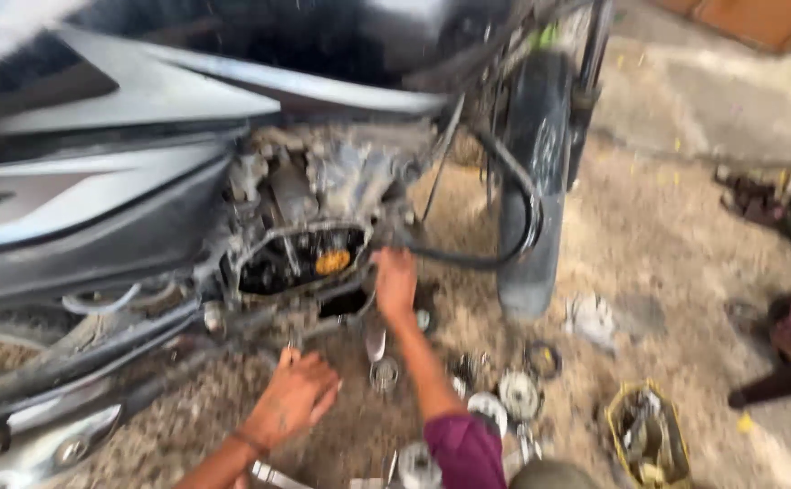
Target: Repairing or maintaining the internal components of a motorcycle engine.
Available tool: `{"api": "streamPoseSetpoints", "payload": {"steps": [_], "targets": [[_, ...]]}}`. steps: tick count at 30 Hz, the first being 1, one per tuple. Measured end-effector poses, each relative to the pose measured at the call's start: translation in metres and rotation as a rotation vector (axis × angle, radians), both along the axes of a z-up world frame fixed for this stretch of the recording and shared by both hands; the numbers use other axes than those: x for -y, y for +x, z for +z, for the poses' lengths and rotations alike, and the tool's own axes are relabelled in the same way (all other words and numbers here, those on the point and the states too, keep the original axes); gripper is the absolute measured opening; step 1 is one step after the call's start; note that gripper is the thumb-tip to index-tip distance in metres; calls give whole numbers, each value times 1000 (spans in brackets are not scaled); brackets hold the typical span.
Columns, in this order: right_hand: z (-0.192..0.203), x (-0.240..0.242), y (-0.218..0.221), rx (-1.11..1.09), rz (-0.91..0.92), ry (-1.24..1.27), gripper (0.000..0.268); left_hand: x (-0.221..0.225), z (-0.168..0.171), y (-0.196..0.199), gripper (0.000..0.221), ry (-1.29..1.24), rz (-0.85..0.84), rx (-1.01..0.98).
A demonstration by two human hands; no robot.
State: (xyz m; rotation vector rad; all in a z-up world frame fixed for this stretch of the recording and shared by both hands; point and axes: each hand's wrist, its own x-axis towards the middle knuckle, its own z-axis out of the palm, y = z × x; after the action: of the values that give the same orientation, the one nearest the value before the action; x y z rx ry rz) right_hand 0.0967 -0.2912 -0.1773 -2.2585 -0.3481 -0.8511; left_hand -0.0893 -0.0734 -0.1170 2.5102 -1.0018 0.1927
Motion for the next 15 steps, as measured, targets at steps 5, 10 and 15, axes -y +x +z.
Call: {"api": "streamPoseSetpoints", "payload": {"steps": [5,10,15], "targets": [[12,-10,-12,116,-67,-180,8,0,7,7,14,-62,-2,31],[4,-9,4,88,-53,-99,10,2,13,2,18,7,48,-77],[19,-16,-8,80,-64,-108,11,0,10,6,20,-17,37,-141]]}}
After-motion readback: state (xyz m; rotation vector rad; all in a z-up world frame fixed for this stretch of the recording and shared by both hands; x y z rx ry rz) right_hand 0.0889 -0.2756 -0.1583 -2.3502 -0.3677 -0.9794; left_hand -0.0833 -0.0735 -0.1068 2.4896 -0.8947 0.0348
